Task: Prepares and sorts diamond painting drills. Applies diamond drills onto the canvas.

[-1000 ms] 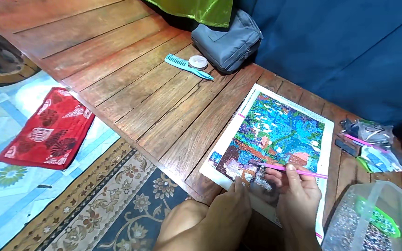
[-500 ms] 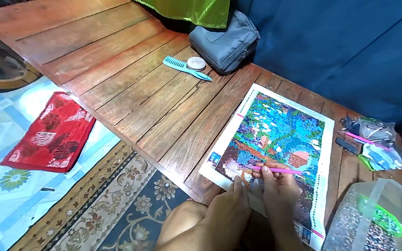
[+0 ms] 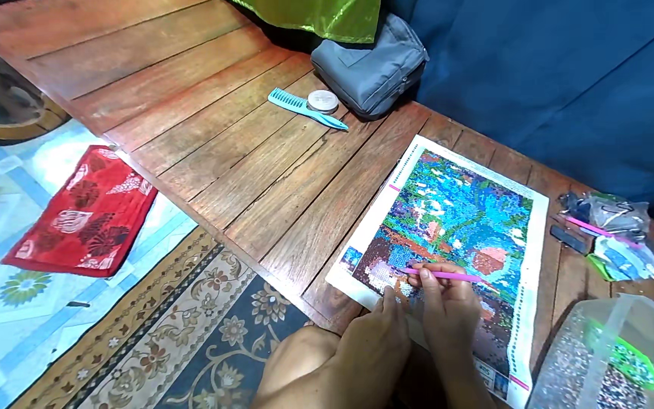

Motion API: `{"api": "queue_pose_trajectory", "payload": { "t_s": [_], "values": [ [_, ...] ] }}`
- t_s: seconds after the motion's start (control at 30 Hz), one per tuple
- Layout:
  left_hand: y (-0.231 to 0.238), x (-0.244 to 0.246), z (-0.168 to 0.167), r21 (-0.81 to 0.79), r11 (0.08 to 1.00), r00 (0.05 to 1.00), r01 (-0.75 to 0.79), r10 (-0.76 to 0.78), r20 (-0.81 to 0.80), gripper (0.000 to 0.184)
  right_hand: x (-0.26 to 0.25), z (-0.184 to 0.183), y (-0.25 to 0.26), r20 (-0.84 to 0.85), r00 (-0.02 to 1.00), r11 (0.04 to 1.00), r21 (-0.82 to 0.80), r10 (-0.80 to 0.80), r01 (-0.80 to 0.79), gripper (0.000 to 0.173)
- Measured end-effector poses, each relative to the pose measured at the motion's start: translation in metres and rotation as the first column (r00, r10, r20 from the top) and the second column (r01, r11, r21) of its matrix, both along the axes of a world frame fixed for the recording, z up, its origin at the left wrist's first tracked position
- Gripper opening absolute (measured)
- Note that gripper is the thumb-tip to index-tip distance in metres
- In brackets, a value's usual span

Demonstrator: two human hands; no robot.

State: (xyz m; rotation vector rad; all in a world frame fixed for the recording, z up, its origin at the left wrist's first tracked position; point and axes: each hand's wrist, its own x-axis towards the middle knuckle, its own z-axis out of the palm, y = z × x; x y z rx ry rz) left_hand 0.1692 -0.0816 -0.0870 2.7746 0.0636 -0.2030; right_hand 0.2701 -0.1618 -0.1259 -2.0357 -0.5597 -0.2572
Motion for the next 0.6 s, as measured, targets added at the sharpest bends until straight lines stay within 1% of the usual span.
{"api": "queue_pose_trajectory", "payload": {
  "t_s": [0.07, 0.17, 0.2, 0.27, 0.37, 0.4, 0.6],
  "values": [
    [-0.0011, -0.0001, -0.0030, 0.010, 1.000, 1.000, -0.007, 0.007, 0.029, 0.038, 0.0005, -0.0001, 0.0005, 0.006, 1.000, 1.000, -0.013, -0.001, 0.001, 0.022],
    [-0.0012, 0.0001, -0.0031, 0.001, 1.000, 1.000, 0.002, -0.002, 0.001, 0.039, 0.0009, 0.0004, 0.0003, 0.019, 1.000, 0.999, -0.036, 0.009, -0.008, 0.021],
    [-0.0011, -0.0001, -0.0031, 0.006, 1.000, 1.000, -0.004, 0.004, 0.014, 0.039, 0.0011, 0.0006, 0.0001, 0.021, 1.000, 0.999, -0.043, 0.009, -0.008, 0.021],
    [-0.0006, -0.0003, -0.0032, 0.006, 1.000, 1.000, -0.010, 0.009, 0.027, 0.038, 0.0015, 0.0004, 0.0004, 0.018, 1.000, 1.000, -0.029, 0.006, -0.006, 0.022],
    [0.0010, 0.0005, 0.0012, -0.012, 1.000, 0.999, 0.008, -0.008, -0.033, 0.040, 0.0013, -0.0003, 0.0002, 0.000, 1.000, 0.999, 0.035, 0.021, -0.021, 0.022],
    [0.0005, 0.0002, -0.0005, -0.008, 1.000, 1.000, 0.004, -0.005, -0.012, 0.039, 0.0013, -0.0002, 0.0000, -0.001, 1.000, 0.999, 0.046, 0.023, -0.023, 0.022],
    [0.0000, 0.0005, -0.0025, -0.004, 1.000, 1.000, 0.011, -0.011, -0.006, 0.039, 0.0023, -0.0004, 0.0008, 0.009, 1.000, 1.000, 0.008, 0.014, -0.014, 0.022]
  ]
}}
